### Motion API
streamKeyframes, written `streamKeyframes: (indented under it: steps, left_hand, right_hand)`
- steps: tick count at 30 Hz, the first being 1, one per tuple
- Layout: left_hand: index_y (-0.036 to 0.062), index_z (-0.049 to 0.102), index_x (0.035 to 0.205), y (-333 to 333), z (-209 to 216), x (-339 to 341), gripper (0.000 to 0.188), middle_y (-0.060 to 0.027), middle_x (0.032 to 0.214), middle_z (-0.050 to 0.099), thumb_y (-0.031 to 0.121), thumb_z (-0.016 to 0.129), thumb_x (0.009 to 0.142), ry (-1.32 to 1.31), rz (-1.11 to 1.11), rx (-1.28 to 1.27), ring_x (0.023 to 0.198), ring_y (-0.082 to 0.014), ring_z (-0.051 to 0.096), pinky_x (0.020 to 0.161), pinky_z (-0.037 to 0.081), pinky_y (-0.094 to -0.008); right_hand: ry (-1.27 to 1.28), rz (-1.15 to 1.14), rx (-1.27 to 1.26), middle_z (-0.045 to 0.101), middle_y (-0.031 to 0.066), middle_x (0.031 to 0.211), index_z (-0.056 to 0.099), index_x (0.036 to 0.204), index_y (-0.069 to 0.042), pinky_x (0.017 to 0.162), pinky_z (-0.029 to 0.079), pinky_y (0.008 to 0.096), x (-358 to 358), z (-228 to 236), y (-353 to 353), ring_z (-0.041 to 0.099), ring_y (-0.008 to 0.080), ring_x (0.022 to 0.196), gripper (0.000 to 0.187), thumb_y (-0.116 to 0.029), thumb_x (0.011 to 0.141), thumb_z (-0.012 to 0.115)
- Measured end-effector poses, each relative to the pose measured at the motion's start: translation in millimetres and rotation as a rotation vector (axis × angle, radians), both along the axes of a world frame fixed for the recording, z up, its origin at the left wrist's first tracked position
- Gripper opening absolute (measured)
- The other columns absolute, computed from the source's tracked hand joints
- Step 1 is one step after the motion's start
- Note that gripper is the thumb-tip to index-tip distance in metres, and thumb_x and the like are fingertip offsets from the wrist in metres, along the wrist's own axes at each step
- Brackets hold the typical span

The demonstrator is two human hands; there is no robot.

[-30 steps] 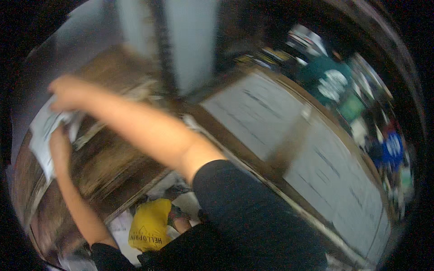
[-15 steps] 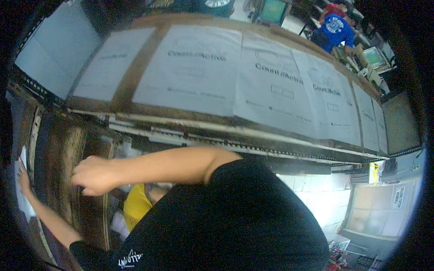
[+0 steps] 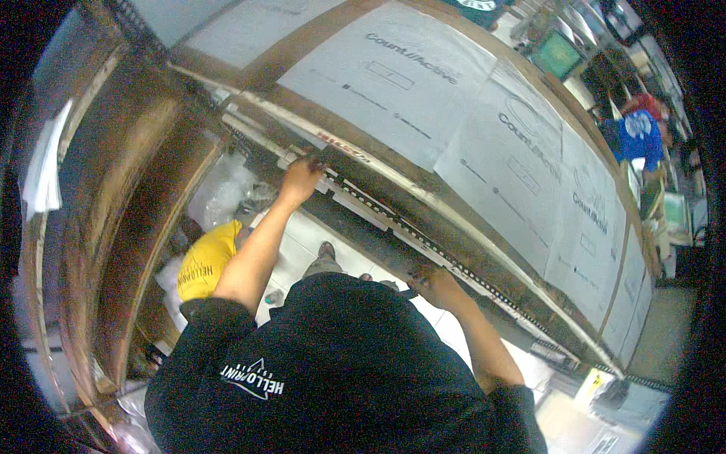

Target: The person takes printed plastic bags from a stack, places them on a table, uses a marker to label them, and then places the finished bags on a shelf.

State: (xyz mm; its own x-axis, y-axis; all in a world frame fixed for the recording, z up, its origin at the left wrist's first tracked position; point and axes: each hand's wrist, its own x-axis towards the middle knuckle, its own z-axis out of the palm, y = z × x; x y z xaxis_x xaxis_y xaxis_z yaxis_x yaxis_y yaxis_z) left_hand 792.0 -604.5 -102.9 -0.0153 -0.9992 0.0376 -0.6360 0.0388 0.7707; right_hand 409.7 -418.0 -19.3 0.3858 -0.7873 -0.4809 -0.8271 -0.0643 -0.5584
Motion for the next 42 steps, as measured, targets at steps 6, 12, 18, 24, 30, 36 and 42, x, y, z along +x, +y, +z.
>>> streamKeyframes:
  steps: [6,12,18,24,30,36,42]
  left_hand:
    - [0.0003,0.065,0.114,-119,-51,-70,0.034,-0.0208,0.111,0.068,0.022,0.07,0.089,0.152,0.013,-0.307,0.099,-0.0367,0.066,0.083,0.056,-0.0426]
    - [0.0003,0.061,0.12,-150,-38,-80,0.036,-0.0199,0.114,0.067,0.016,0.069,0.089,0.218,0.051,-0.198,0.101,-0.0346,0.065,0.081,0.058,-0.042]
    - [0.0003,0.056,0.126,-139,-32,-89,0.039,-0.0189,0.117,0.065,0.01,0.067,0.089,0.265,0.017,-0.138,0.104,-0.0326,0.064,0.079,0.06,-0.0413]
    - [0.0003,0.052,0.132,-135,-25,-85,0.045,-0.0179,0.121,0.064,0.003,0.065,0.09,0.352,0.026,-0.082,0.107,-0.0306,0.064,0.077,0.062,-0.0407]
    - [0.0003,0.047,0.138,-74,-35,-53,0.051,-0.0169,0.124,0.063,-0.003,0.063,0.09,0.798,0.059,0.122,0.11,-0.0285,0.063,0.075,0.065,-0.04]
    - [-0.0041,0.061,0.119,77,16,-35,0.029,-0.012,0.11,0.069,0.005,0.066,0.092,1.074,0.413,0.474,0.095,-0.0242,0.069,0.079,0.063,-0.0384]
    - [-0.003,0.062,0.119,191,68,-55,0.029,-0.0108,0.112,0.068,0.009,0.065,0.093,1.146,0.572,0.401,0.098,-0.0209,0.068,0.078,0.061,-0.0345]
  right_hand:
    - [-0.006,-0.174,-0.025,0.073,0.0159,0.104,0.066,0.123,0.0,0.079,0.055,0.0347,-8,1,-2,0.069,0.023,0.085,0.037,-0.018,0.091,0.07]
    - [0.034,-0.217,-0.009,0.072,0.0136,0.107,0.064,0.124,-0.002,0.08,0.055,0.0349,-3,28,-15,0.069,0.023,0.091,0.034,-0.013,0.092,0.068]
    - [0.127,-0.397,0.028,0.071,0.0139,0.113,0.064,0.125,-0.005,0.086,0.054,0.0372,17,46,-28,0.068,0.0257,0.099,0.033,-0.014,0.094,0.066]
    - [0.139,-0.206,-0.052,0.07,0.0132,0.112,0.059,0.129,-0.007,0.08,0.054,0.0374,6,22,-47,0.068,0.0236,0.098,0.035,-0.022,0.098,0.061]
    - [-0.258,-0.859,0.387,0.069,0.0166,0.112,0.056,0.131,-0.001,0.076,0.057,0.0369,13,-10,-78,0.07,0.0255,0.088,0.054,-0.046,0.104,0.046]
    - [-0.613,-0.955,0.679,0.056,0.0273,0.135,0.03,0.15,0.006,0.094,0.053,0.0483,-11,-71,-88,0.064,0.0364,0.111,0.099,-0.076,0.095,0.033]
    - [-0.622,-0.65,0.823,0.047,0.0288,0.143,0.029,0.15,0.006,0.104,0.045,0.0546,26,-105,-74,0.057,0.0369,0.123,0.091,-0.069,0.099,0.035]
